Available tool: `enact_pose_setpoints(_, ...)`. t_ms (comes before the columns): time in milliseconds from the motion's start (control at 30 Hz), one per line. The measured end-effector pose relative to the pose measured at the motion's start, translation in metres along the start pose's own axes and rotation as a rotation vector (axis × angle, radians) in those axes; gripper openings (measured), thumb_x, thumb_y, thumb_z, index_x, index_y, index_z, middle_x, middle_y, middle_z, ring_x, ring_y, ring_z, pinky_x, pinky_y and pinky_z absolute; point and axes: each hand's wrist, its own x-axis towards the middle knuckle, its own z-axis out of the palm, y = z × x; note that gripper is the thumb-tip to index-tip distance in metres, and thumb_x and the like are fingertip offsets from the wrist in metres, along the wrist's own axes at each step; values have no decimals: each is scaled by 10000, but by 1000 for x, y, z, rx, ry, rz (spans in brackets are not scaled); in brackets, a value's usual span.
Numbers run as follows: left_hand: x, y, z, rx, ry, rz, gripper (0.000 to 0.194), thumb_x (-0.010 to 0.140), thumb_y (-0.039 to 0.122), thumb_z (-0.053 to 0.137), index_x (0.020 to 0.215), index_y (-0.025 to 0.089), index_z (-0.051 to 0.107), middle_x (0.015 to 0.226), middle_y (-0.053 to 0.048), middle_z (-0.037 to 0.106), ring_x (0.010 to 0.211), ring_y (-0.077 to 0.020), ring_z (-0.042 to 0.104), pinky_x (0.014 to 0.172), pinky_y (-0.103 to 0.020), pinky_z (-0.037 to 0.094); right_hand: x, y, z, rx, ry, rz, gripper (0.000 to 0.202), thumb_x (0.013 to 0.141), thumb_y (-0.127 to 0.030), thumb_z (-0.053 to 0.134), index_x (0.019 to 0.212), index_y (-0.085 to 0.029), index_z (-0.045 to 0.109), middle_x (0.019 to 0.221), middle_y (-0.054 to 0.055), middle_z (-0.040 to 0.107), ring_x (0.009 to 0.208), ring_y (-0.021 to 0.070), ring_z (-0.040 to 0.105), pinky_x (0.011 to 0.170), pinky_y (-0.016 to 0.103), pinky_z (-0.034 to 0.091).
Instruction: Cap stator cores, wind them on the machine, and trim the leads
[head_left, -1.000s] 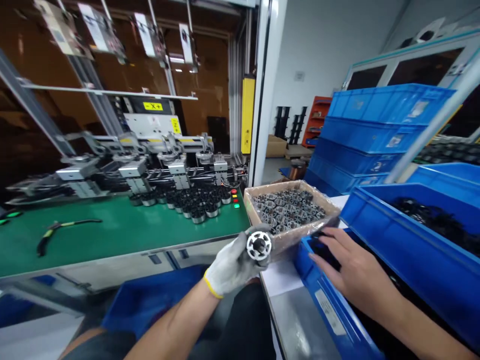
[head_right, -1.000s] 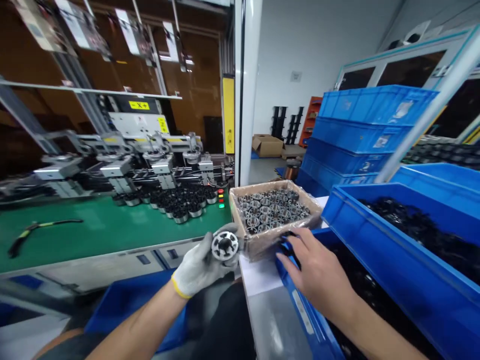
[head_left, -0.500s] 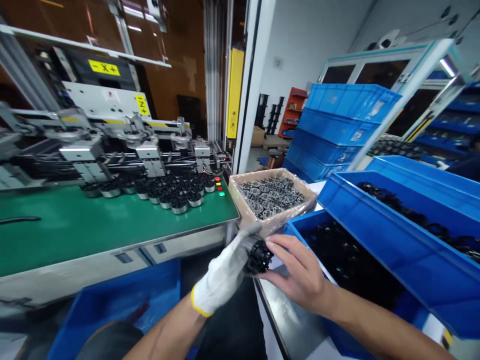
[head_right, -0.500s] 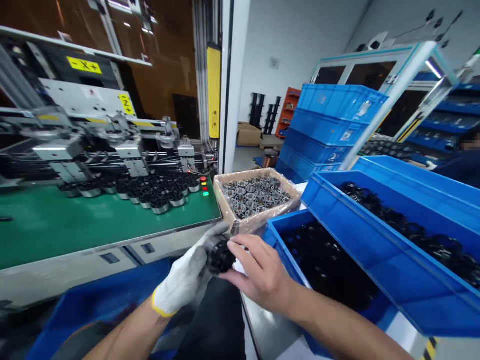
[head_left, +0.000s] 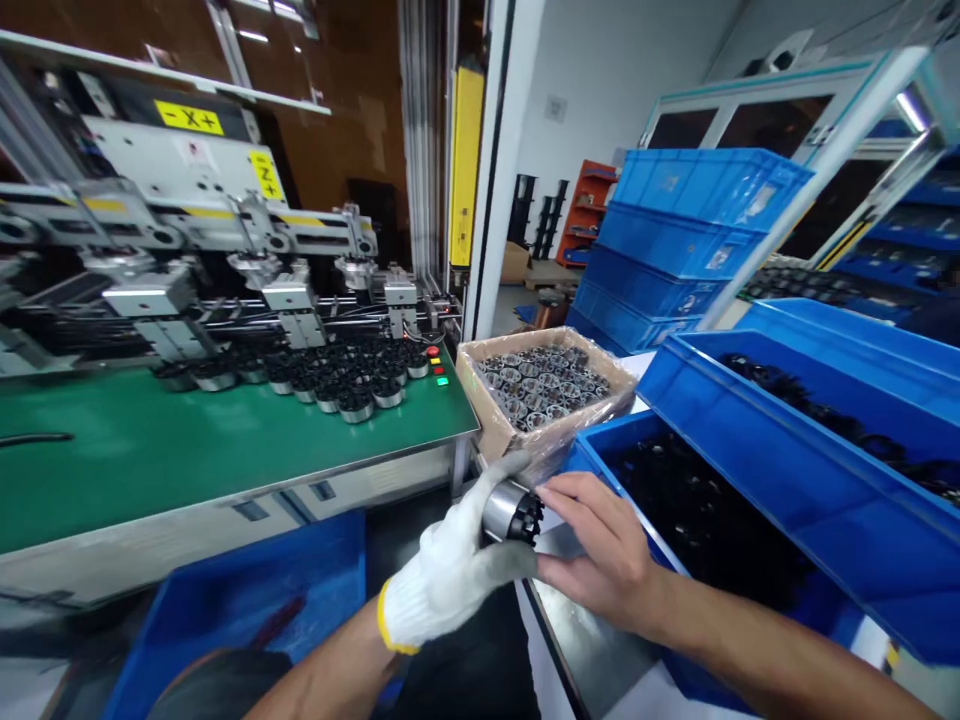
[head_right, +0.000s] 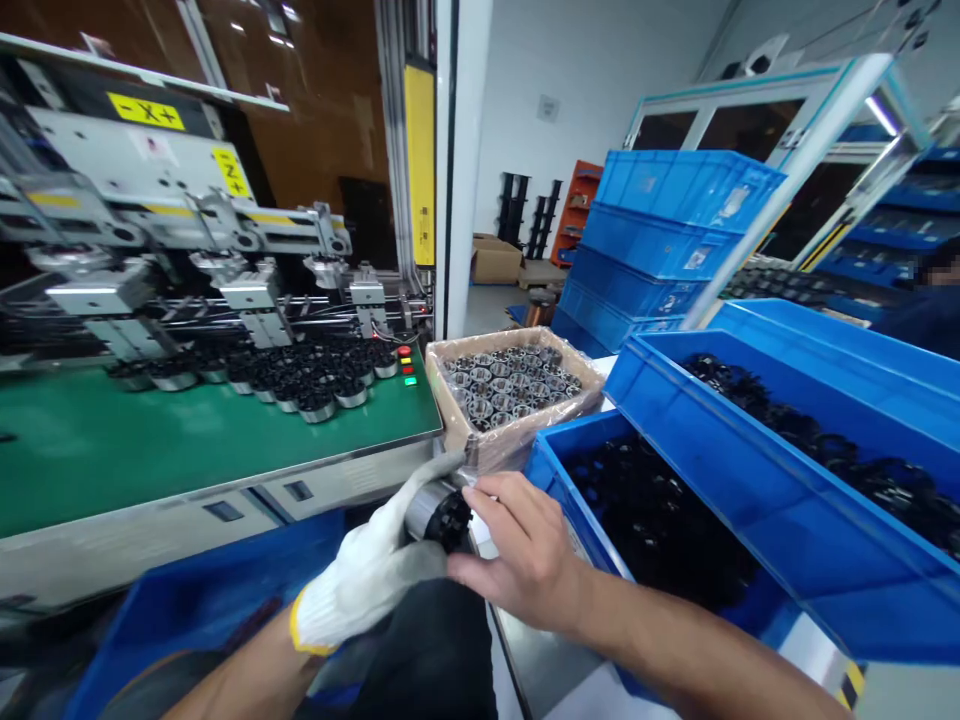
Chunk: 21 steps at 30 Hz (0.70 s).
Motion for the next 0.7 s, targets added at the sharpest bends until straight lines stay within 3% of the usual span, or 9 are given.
enact_pose_setpoints(100, 0, 4, 1, 71, -16, -86, 864, 798, 494, 677, 1580, 279, 378, 1394, -63, 662, 1272, -356, 615, 1188, -517, 376, 1, 2, -1, -87, -7, -87, 429, 868, -292, 772, 1187, -56, 610, 964, 182, 700, 914, 273, 684, 758, 392, 610)
enact_pose_setpoints(200, 0, -10, 9, 129, 32, -137, 819, 808, 488, 654, 1564, 292, 408, 1383, -43, 675, 1258, -344, 635, 1139, -478, 454, 3, 4, 1, -175, -27, -126, 442, 913, -431, 718, 1123, -53, 626, 921, 174, 707, 859, 269, 687, 711, 385, 598)
enact_pose_setpoints(367, 19, -58, 11, 151, 209, 76, 575, 904, 503, 572, 1436, 286, 562, 1296, -26, 725, 1191, -285, 683, 1020, -369, 566, 5, 20, 12, -233, 18, -155, 550, 931, -638, 616, 882, -91, 656, 776, 83, 666, 667, 183, 625, 548, 302, 505)
enact_pose_setpoints(467, 44, -68, 13, 186, 200, 185, 514, 909, 485, 611, 1375, 270, 599, 1344, -76, 691, 1215, -279, 661, 1045, -412, 551, 10, 29, 11, -260, 86, -139, 611, 918, -714, 575, 873, -110, 652, 804, 67, 674, 665, 156, 612, 544, 282, 493)
enact_pose_setpoints(533, 62, -68, 31, 206, 178, 217, 491, 914, 463, 611, 1353, 242, 605, 1376, -114, 659, 1251, -292, 632, 1090, -487, 509, 18, 34, 2, -295, 107, -128, 639, 911, -730, 573, 956, -98, 660, 876, 91, 704, 755, 174, 648, 636, 290, 543)
enact_pose_setpoints(600, 77, -69, 62, 228, 153, 240, 473, 857, 402, 655, 1296, 224, 645, 1342, -125, 674, 1283, -324, 608, 1138, -515, 460, 30, 43, -14, -382, 50, -117, 630, 923, -712, 572, 1017, -96, 670, 929, 119, 721, 834, 206, 669, 710, 326, 565)
enact_pose_setpoints(633, 82, -70, 81, 243, 123, 244, 472, 787, 352, 697, 1242, 227, 682, 1289, -121, 702, 1275, -343, 612, 1146, -496, 455, 39, 51, -26, -442, -31, -88, 604, 930, -694, 575, 1023, -107, 680, 942, 126, 725, 860, 220, 674, 725, 342, 567)
enact_pose_setpoints(700, 87, -72, 116, 280, 18, 236, 533, 623, 227, 738, 1156, 220, 731, 1177, -122, 744, 1180, -367, 662, 1088, -469, 505, 59, 75, -57, -606, -286, 109, 517, 952, -642, 581, 1041, -148, 704, 1022, 125, 729, 954, 230, 679, 800, 349, 567)
